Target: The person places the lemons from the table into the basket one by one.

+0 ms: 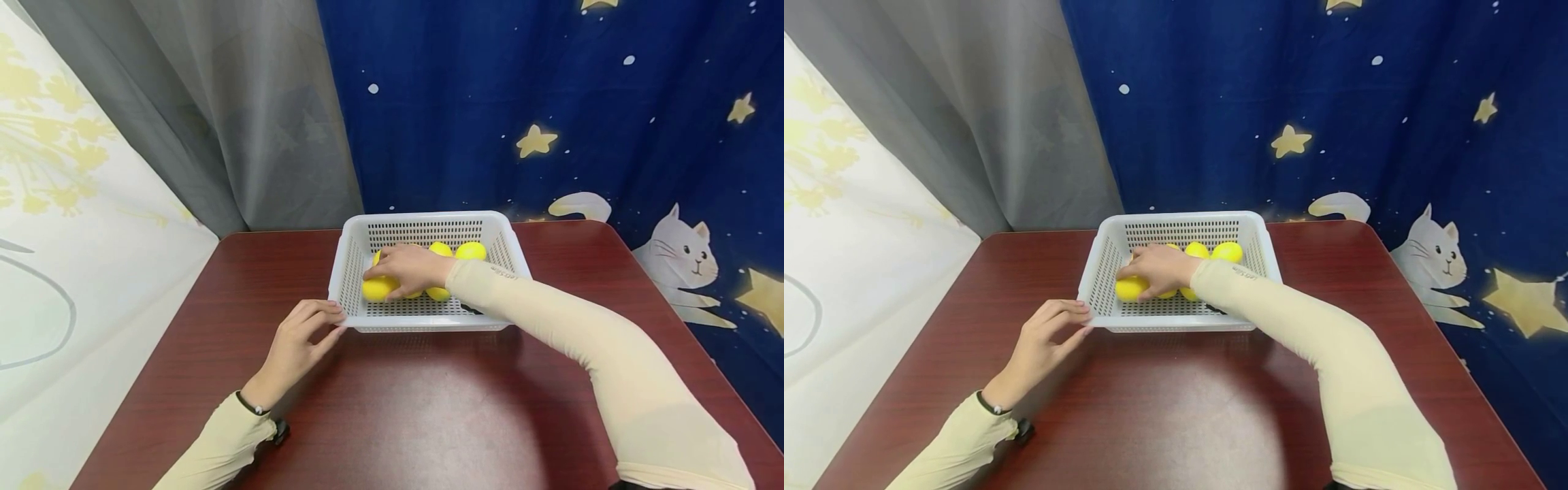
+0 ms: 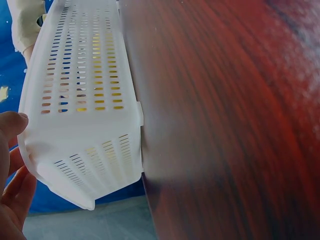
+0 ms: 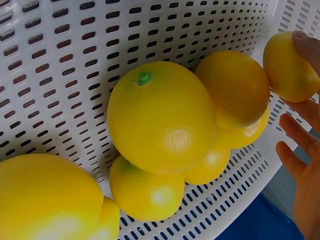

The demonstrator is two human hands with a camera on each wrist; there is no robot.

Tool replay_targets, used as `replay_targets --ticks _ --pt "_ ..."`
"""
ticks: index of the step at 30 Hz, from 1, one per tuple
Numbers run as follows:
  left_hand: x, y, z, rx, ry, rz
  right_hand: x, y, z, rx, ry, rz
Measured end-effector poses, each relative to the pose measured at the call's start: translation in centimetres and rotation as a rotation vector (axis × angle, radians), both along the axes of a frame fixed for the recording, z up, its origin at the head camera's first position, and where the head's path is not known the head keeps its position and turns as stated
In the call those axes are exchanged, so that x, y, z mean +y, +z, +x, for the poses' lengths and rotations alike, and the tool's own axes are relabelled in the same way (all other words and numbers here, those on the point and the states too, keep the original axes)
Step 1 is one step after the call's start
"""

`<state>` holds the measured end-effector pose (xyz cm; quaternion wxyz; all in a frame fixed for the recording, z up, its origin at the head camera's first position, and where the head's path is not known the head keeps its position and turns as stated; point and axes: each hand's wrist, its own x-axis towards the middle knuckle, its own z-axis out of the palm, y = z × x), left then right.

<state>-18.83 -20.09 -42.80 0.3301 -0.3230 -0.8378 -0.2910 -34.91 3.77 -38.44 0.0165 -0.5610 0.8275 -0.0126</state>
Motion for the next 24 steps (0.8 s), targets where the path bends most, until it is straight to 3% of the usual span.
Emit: replay_targets --ticks 24 --pt "0.0 0.0 -0.1 -0.008 0.002 -0.003 -0.3 -1.1 0.0 0.004 -0.008 0.036"
